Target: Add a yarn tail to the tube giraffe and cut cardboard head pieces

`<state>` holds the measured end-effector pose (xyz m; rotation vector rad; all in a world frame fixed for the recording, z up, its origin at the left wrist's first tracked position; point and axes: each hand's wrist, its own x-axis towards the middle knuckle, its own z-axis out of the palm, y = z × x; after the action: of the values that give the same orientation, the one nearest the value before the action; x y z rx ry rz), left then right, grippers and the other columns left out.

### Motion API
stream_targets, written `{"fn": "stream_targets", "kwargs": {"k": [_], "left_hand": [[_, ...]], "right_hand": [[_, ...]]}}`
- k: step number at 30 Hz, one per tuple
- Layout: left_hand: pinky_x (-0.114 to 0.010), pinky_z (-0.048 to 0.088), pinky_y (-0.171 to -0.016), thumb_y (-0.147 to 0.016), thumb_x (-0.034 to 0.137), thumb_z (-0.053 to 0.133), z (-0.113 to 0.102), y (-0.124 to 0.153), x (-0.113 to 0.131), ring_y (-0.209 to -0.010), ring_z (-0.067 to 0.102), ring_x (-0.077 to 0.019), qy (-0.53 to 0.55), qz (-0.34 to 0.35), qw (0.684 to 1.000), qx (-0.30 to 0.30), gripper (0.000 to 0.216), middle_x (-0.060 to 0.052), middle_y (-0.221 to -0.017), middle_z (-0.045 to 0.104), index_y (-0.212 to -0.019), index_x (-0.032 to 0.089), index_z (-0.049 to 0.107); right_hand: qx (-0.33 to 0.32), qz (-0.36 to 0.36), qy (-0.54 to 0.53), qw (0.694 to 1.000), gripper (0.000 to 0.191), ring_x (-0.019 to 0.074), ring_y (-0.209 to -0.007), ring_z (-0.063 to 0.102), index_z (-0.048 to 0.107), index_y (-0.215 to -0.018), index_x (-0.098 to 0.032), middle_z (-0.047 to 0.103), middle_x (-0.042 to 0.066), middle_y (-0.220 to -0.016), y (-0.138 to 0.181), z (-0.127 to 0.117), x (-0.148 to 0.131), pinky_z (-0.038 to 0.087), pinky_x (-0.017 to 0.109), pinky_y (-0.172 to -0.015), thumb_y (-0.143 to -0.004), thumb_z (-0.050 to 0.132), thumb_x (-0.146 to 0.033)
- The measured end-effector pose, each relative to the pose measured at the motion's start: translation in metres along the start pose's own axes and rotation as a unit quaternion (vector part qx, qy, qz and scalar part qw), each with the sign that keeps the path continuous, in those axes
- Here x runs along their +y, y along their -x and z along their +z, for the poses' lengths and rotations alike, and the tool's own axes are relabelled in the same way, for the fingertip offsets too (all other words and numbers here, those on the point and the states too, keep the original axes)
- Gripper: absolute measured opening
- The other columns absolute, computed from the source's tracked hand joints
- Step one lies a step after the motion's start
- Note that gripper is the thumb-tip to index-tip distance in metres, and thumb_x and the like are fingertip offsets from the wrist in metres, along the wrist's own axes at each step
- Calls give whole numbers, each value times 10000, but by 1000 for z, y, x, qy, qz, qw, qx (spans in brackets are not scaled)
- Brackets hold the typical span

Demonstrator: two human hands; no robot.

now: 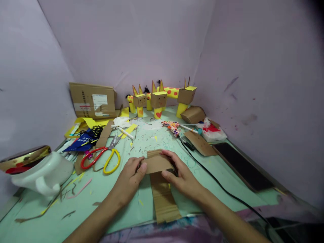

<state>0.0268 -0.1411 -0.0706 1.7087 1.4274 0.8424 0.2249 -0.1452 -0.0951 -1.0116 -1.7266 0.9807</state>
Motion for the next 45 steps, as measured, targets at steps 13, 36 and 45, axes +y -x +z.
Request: {"fn": "stream_targets", "kwargs": {"k": [13, 36, 45], "left_hand": [[-369, 421, -877, -787, 405, 519, 7, 7, 13, -1045, 519, -251, 79, -44, 995, -42, 448, -123, -1161, 572, -1150, 141, 527], [-323, 431, -823, -657, 344, 708, 10, -5, 2, -1009, 553, -259, 268, -94, 950, -132, 574, -119, -1126, 620, -1165, 143, 533], [-271, 436, -758, -648, 286, 722, 10, -4, 3, -877, 565, -185, 282, -106, 947, -114, 447, -47, -933, 659, -1054, 155, 589]], "right_hand": [[31, 83, -161, 983, 419, 241, -1219, 407, 433, -1221, -216, 441, 82, -1293, 9, 6, 1, 326, 399, -1016, -863, 393, -430], [115, 191, -294, 929, 505, 224, -940, 503, 521, -1121, -234, 520, 30, -1073, -2, 12, 4, 394, 324, -781, -618, 484, -200], [98, 126, -202, 966, 372, 220, -965, 507, 511, -1076, -240, 527, 35, -1057, 3, 13, 4, 410, 349, -814, -711, 461, -188]]}}
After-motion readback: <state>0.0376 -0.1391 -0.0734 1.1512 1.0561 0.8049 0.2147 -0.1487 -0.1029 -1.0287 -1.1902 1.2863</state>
